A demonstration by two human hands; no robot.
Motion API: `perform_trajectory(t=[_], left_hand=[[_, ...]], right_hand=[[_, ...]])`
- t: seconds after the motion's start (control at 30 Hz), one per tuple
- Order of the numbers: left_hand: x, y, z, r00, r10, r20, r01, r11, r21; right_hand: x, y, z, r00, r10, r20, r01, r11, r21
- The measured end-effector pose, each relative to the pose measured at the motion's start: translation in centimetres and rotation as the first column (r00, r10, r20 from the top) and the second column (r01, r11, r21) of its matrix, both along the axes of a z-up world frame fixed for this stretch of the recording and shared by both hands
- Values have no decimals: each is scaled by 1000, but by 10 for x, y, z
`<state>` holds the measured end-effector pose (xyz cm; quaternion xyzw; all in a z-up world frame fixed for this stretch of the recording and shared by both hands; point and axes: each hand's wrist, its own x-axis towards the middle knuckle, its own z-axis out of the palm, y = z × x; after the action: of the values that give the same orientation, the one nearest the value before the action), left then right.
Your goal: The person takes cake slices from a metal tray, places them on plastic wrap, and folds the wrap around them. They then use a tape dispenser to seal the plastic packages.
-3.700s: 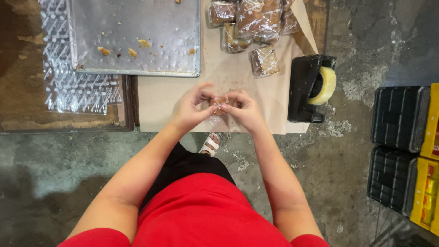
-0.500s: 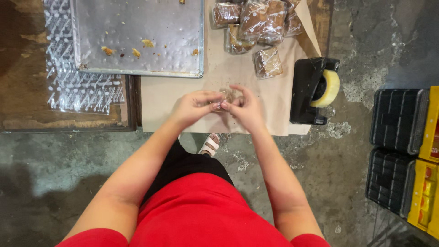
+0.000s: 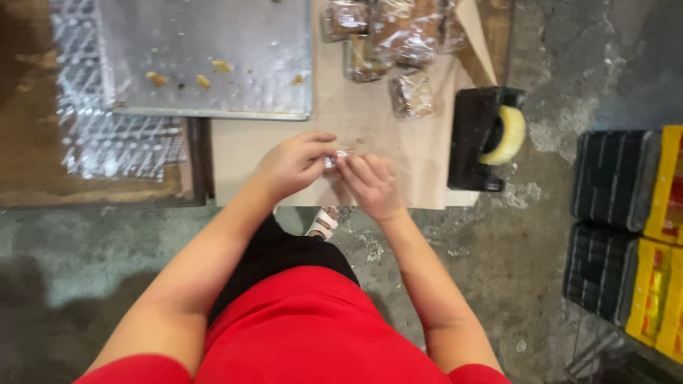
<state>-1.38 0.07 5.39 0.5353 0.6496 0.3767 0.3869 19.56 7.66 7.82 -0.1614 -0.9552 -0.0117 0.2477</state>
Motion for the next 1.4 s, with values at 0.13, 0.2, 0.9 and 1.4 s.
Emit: perform_trajectory(t=[0.13,0.2,0.9,1.4], left_hand=[[-3,-7,16,961,-151,-231,237,880,411],[3,-7,16,933,-107,-342,254,872,419],[36,-26,16,918,99,-384,86,895,438],[40,-29,12,941,142,-308,45,847,530]], right_hand=[[38,4,-1,999,-52,-9,51,992,-119],[86,23,0,896,-432,-100,431,902,-35],[260,22,-69,457,-861,-224,-265,108,-958],[6,-41,-41,780,-625,-21,-99,-90,-991]])
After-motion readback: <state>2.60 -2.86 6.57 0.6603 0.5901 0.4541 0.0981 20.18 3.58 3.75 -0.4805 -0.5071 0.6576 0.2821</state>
